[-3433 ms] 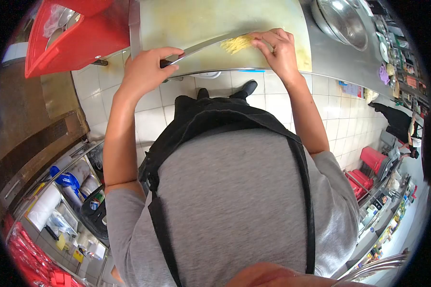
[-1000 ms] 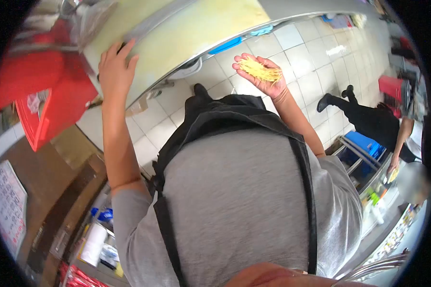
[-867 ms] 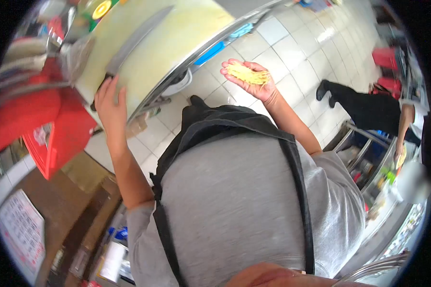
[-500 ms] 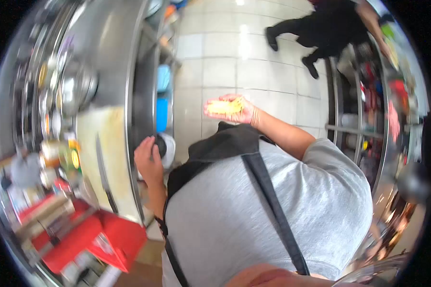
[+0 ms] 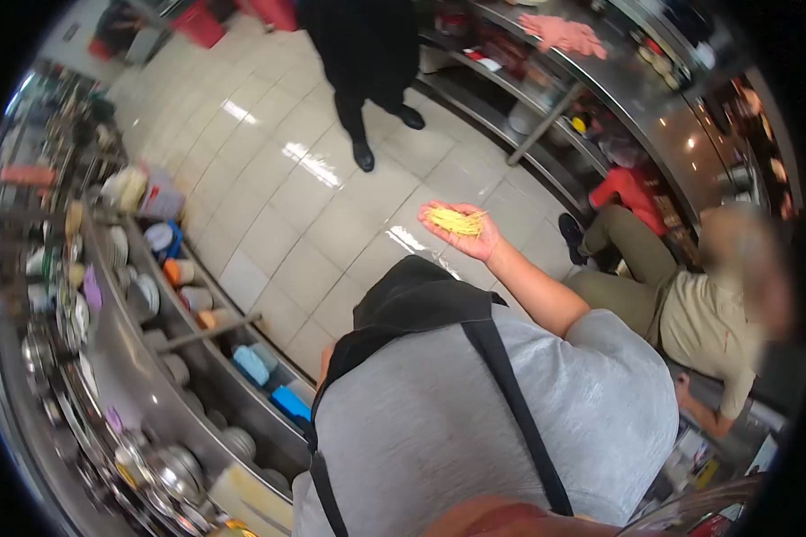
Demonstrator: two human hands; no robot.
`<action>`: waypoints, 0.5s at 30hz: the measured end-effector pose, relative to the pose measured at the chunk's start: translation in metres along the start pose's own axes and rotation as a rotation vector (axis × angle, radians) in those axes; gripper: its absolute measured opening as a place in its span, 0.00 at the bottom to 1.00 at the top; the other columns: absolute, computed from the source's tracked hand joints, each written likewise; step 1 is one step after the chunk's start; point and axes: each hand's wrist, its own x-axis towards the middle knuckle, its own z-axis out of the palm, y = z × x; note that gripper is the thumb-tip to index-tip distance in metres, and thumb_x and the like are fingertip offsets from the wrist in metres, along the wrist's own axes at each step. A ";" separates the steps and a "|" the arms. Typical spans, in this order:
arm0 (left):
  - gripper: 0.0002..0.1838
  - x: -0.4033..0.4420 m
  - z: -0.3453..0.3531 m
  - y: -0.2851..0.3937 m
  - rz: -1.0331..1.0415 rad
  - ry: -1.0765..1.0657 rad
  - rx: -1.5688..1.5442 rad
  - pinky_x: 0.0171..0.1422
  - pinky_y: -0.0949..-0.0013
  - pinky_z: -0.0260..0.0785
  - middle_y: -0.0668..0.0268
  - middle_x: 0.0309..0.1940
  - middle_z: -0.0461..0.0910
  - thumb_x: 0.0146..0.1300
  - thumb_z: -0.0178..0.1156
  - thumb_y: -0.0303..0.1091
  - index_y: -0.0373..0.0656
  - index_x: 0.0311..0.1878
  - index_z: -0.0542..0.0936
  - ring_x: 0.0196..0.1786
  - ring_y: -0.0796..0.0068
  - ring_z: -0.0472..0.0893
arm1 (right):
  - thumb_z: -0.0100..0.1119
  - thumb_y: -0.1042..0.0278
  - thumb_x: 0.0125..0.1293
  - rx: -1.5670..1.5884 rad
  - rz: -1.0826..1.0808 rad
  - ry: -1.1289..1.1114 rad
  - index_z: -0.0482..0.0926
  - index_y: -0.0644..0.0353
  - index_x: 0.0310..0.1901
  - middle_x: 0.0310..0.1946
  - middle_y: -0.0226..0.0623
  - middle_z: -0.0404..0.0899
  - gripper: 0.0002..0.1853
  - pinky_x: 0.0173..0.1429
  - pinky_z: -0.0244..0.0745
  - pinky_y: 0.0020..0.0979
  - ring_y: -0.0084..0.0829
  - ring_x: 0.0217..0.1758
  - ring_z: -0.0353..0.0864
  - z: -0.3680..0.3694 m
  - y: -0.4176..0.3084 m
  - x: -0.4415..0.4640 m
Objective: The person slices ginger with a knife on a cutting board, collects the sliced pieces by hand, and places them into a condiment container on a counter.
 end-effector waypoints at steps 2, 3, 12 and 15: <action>0.19 0.021 -0.018 -0.061 -0.052 -0.084 0.053 0.43 0.57 0.75 0.52 0.30 0.85 0.69 0.59 0.43 0.37 0.51 0.84 0.35 0.57 0.85 | 0.46 0.76 0.69 0.057 -0.145 -0.024 0.61 0.76 0.68 0.68 0.64 0.64 0.26 0.78 0.62 0.54 0.61 0.73 0.62 0.003 0.019 -0.008; 0.19 0.033 -0.031 -0.091 -0.076 -0.123 0.091 0.44 0.57 0.75 0.51 0.30 0.85 0.68 0.59 0.42 0.37 0.51 0.83 0.35 0.57 0.85 | 0.46 0.76 0.69 0.066 -0.225 -0.038 0.61 0.76 0.68 0.68 0.63 0.64 0.26 0.78 0.62 0.53 0.61 0.73 0.62 0.004 0.033 -0.008; 0.20 0.160 -0.132 -0.260 -0.140 -0.262 0.480 0.48 0.56 0.76 0.49 0.33 0.85 0.65 0.61 0.40 0.36 0.54 0.81 0.40 0.54 0.85 | 0.45 0.77 0.66 0.100 -0.650 -0.219 0.64 0.74 0.66 0.68 0.62 0.65 0.26 0.78 0.61 0.55 0.61 0.74 0.61 0.002 0.046 0.006; 0.21 0.212 -0.154 -0.236 0.070 -0.206 0.596 0.50 0.56 0.76 0.48 0.33 0.85 0.64 0.61 0.39 0.35 0.54 0.80 0.42 0.53 0.86 | 0.46 0.77 0.66 0.071 -0.724 -0.260 0.65 0.73 0.66 0.68 0.62 0.65 0.26 0.78 0.61 0.56 0.61 0.74 0.61 0.018 0.040 0.001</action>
